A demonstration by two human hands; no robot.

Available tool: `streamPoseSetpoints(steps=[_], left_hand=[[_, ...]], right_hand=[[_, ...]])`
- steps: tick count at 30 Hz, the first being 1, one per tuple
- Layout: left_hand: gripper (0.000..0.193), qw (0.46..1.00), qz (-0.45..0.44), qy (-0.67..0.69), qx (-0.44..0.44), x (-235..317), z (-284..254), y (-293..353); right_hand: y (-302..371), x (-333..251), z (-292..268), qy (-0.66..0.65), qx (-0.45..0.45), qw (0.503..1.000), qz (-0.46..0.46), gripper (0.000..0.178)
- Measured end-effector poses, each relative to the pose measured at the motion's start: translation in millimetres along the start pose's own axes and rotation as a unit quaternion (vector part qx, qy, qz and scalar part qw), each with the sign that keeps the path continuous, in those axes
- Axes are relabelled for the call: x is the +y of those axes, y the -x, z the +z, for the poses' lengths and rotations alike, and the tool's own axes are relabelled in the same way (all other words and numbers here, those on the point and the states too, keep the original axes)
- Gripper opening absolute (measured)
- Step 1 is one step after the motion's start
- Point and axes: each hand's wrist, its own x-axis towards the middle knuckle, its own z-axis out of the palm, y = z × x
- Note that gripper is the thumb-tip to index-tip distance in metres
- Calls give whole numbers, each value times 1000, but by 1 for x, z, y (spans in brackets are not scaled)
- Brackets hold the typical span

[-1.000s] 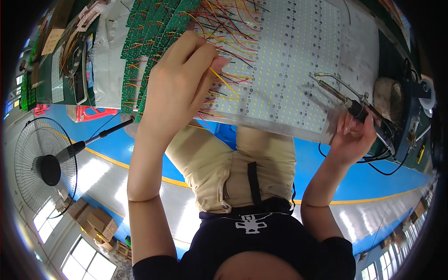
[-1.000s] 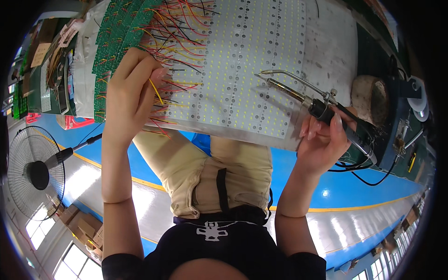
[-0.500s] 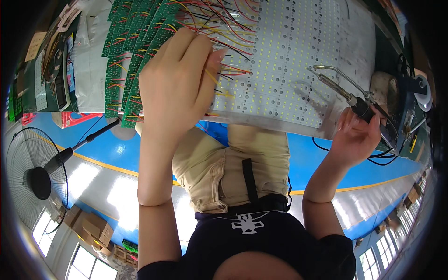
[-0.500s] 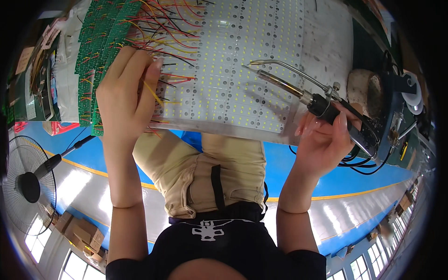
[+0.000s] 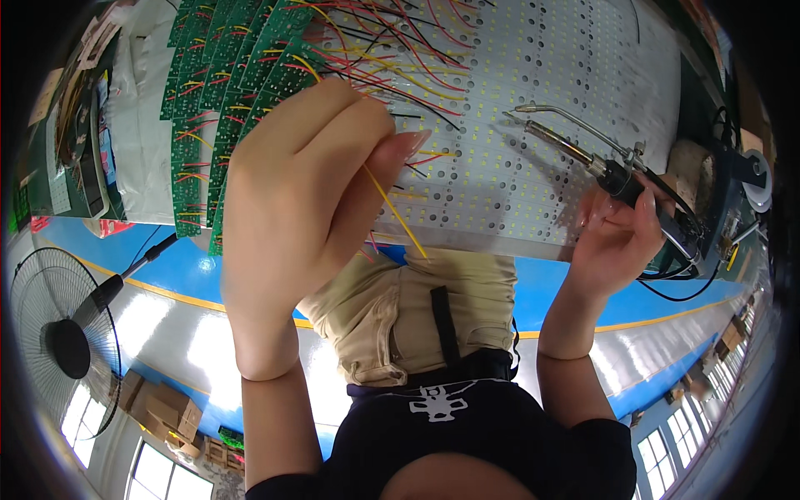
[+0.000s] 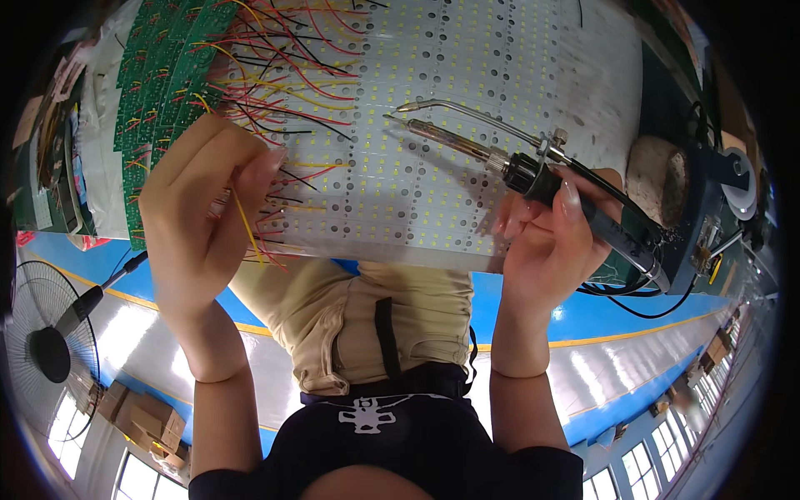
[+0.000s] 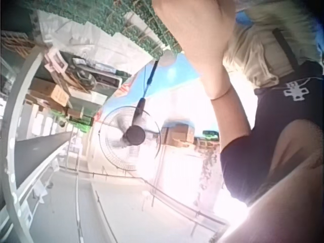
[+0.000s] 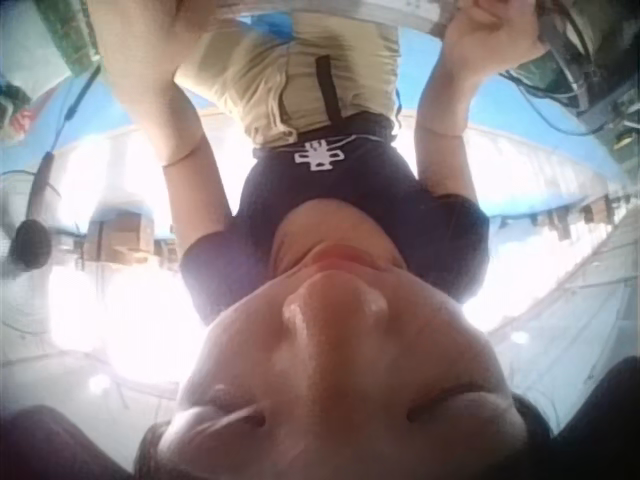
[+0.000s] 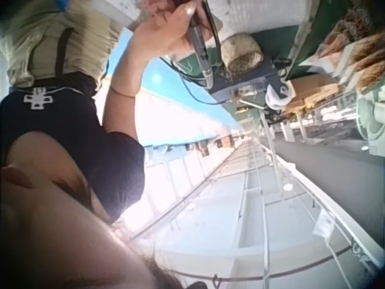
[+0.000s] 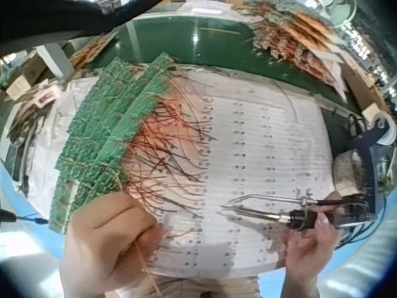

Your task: Soldering wires onto individual LED circuit board modules and positioning them on a panel.

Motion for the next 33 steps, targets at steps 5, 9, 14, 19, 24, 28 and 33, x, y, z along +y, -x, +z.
streamPoseSetpoints(steps=[5, 9, 14, 19, 24, 28, 33], left_hand=[[12, 992, 32, 71, -103, -5, -15, -10], [13, 989, 22, 113, -90, -10, -14, -9], [13, 992, 85, 29, -90, -18, -14, -13], [17, 995, 77, 54, -35, -19, -5, -10], [17, 994, 93, 61, 11, -24, 0, -8], [17, 996, 59, 39, 59, -17, 7, -10], [14, 993, 51, 57, 92, -21, 10, -7]], right_hand=[[0, 0, -4, 5, -34, 999, -6, 17], [-1, -1, -2, 7, -34, 999, 2, 17], [0, -2, -1, -2, -34, 999, 15, 15], [0, -3, 1, -5, -44, 999, 25, 14], [-1, -4, 3, -1, -29, 999, 34, 13], [-2, -4, 2, 3, -28, 999, 36, 13], [-2, -4, 4, -2, -24, 999, 39, 14]])
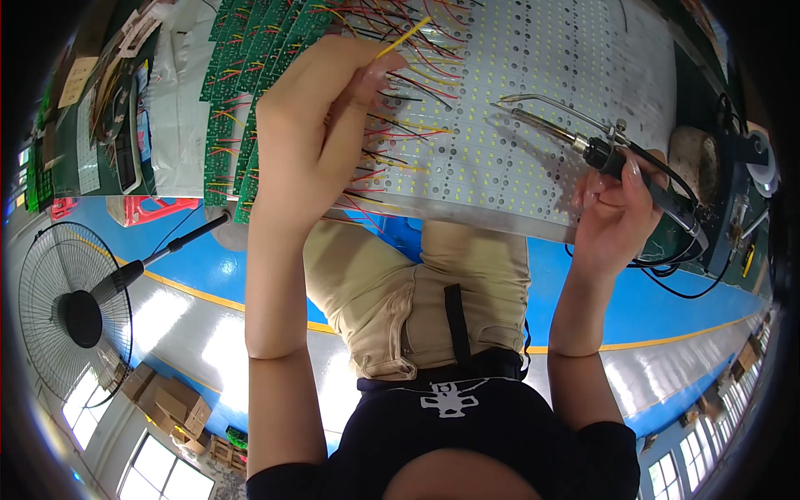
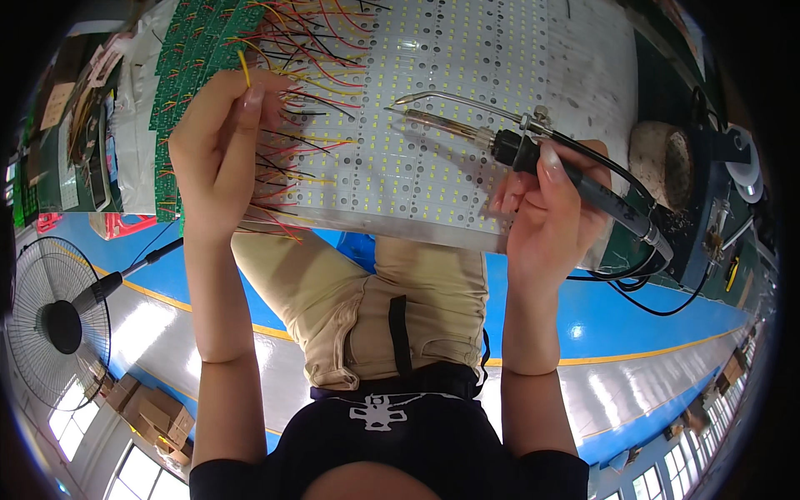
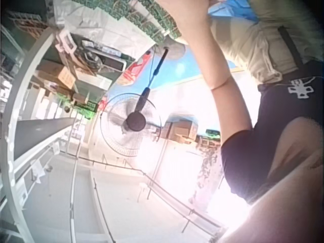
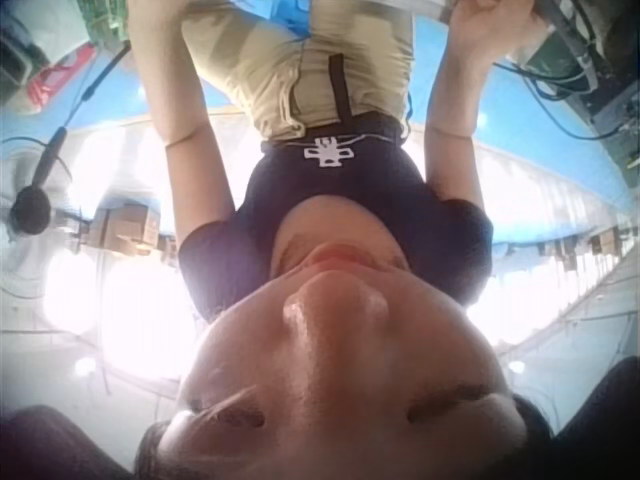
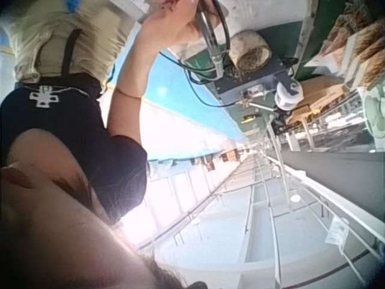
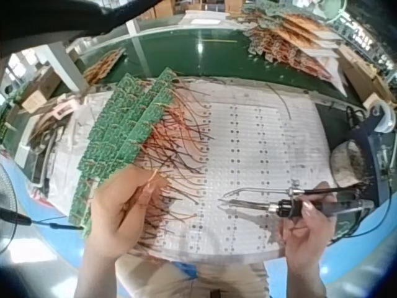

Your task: Soldering wires onto individual LED circuit board modules and positioning them on a panel.

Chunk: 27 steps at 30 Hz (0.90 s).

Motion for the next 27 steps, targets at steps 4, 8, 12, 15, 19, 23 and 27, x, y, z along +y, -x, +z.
streamPoseSetpoints(steps=[4, 8, 12, 15, 19, 23, 27], left_hand=[[19, 990, -58, 132, 8, 2, 2, -1], [20, 990, -36, 134, -15, -2, -3, 1], [20, 987, -27, 152, -33, -4, -4, 1], [20, 986, -24, 162, -7, 3, -1, 2], [20, 991, 34, 130, 2, -7, 0, 5], [17, 989, 14, 144, -2, -5, -1, 4], [17, 982, 4, 188, -16, -7, -1, 6]], right_hand=[[1, 1, -1, 1, -2, 1000, 0, 14], [3, 1, -3, -4, 6, 1000, 1, 14], [2, 1, -3, -5, -1, 1000, -2, 14], [1, 2, -2, -9, 1, 1000, -2, 14], [0, 1, -1, -13, 1, 1000, 1, 13], [-1, 2, -1, -14, 1, 1000, 2, 13], [0, 1, -2, -8, -1, 1000, 1, 14]])
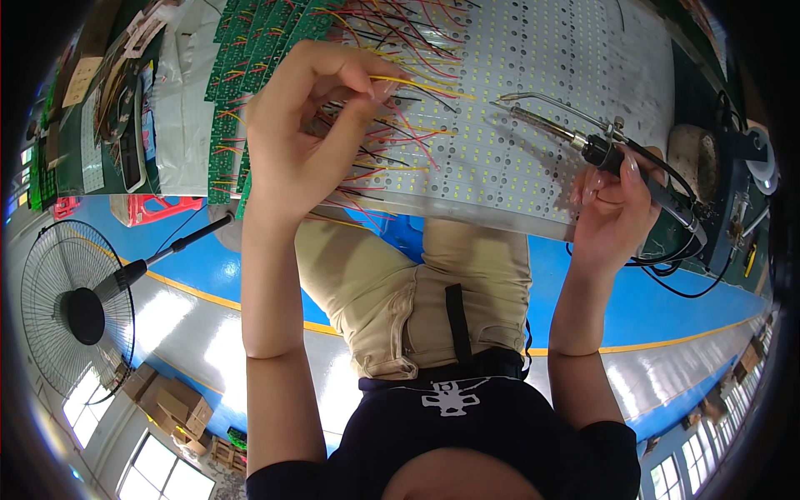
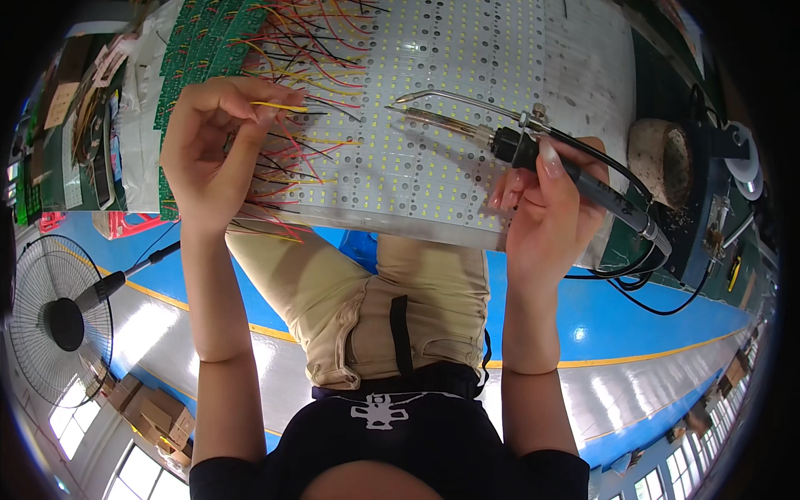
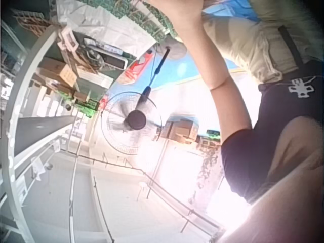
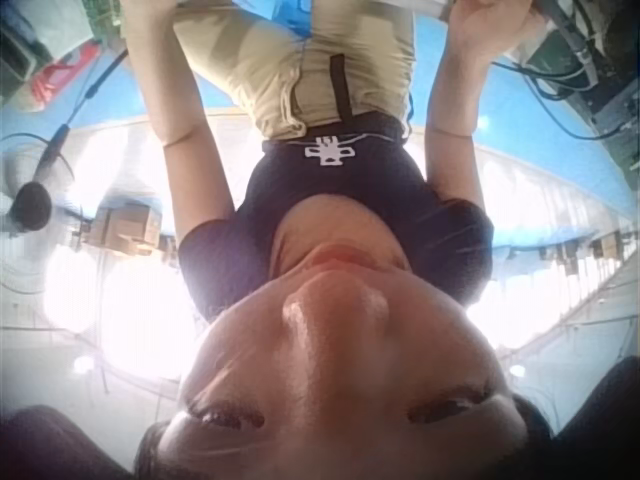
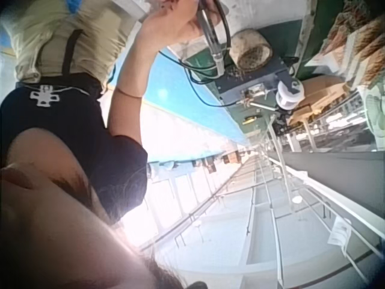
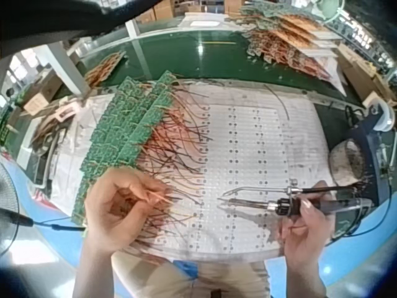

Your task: Soldering wires onto individual LED circuit board modules and positioning them on a panel.

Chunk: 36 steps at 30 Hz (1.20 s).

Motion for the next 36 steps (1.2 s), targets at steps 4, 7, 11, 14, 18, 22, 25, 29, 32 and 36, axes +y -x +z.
streamPoseSetpoints(steps=[4, 7, 11, 14, 18, 22, 25, 29, 32, 36], left_hand=[[17, 1000, 4, 15, 10, -1, 3, 0], [16, 1000, -3, -20, 8, 3, 3, -2], [14, 997, 11, -24, 67, 1, 5, -3], [18, 996, 15, -90, 8, 5, -2, -5], [21, 976, 92, -197, -21, 14, -3, -11], [23, 968, 81, -239, -18, 15, -3, -9], [24, 970, 98, -221, -8, 7, -2, -7], [24, 966, 92, -242, 12, 9, 5, -5], [20, 962, 83, -260, 24, 9, 6, -3], [19, 962, 86, -257, 19, 5, 15, -3]], right_hand=[[0, 1, -1, 3, 2, 1000, -2, 14], [0, 0, 0, -5, -6, 1000, -3, 13], [0, 0, 0, -6, -3, 1000, 1, 14], [0, 0, 0, -5, -1, 1000, 4, 14], [0, 0, 0, -2, 2, 1000, 3, 14], [-1, -1, 0, -1, 5, 1000, 5, 14], [0, -2, 0, 1, 3, 1000, 2, 14], [0, -1, 1, -4, 3, 1000, 2, 14], [0, -1, 1, -6, 0, 1000, 4, 13], [0, 0, -3, -29, -9, 1000, 1, 13]])
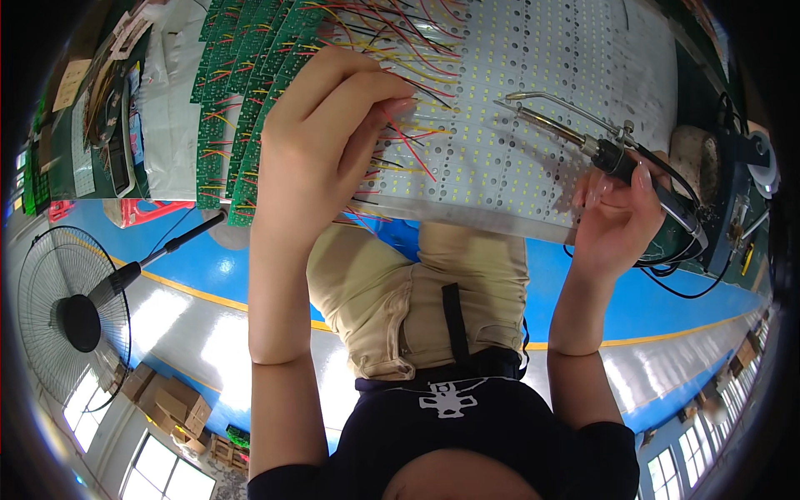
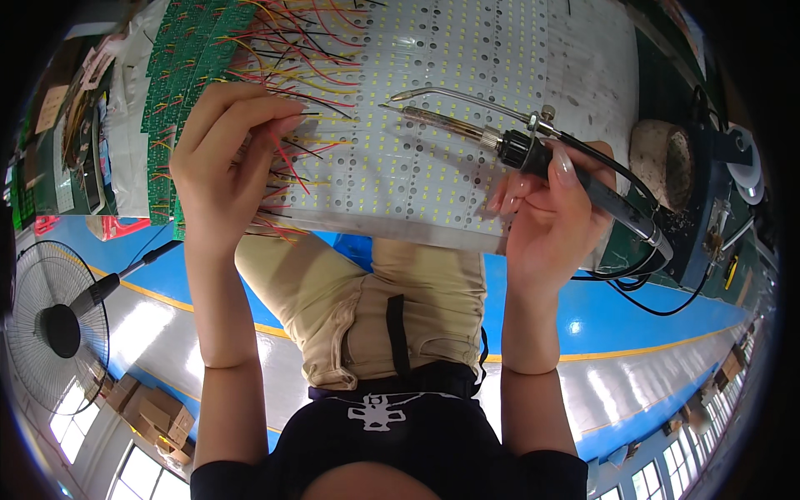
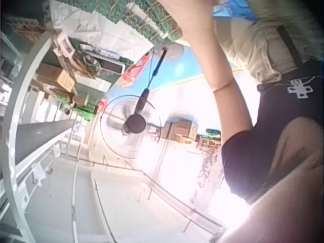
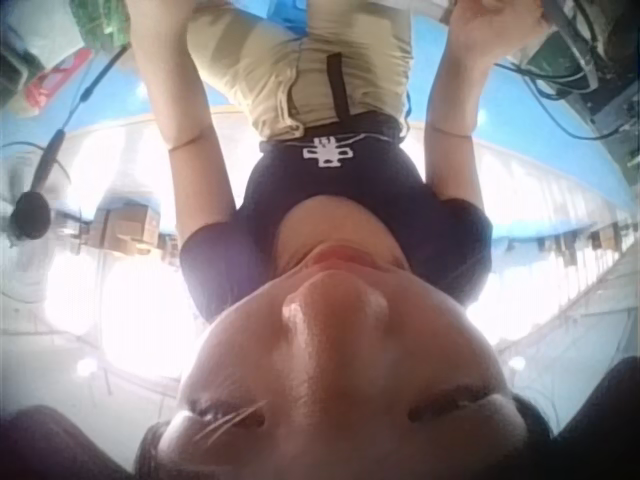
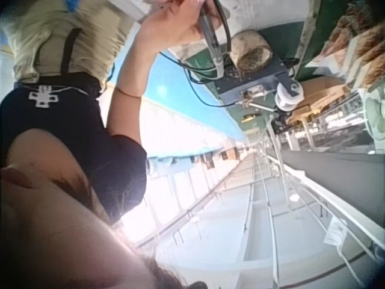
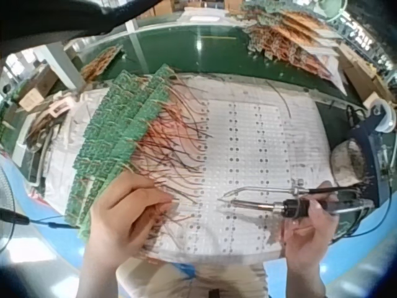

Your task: Soldering wires onto individual LED circuit board modules and positioning them on a panel.

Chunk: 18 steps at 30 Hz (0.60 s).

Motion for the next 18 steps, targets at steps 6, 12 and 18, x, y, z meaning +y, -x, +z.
streamPoseSetpoints(steps=[6, 12, 18], left_hand=[[17, 999, -49, -3, 11, 8, 10, 3], [17, 996, -84, 0, 28, 10, 14, 6], [21, 992, -124, -1, 38, 14, 16, 10]], right_hand=[[-1, -10, -5, 33, -5, 999, -21, 16], [-3, -6, 3, 151, 26, 985, -75, 20], [1, 0, -5, 186, -50, 973, -125, 26]])
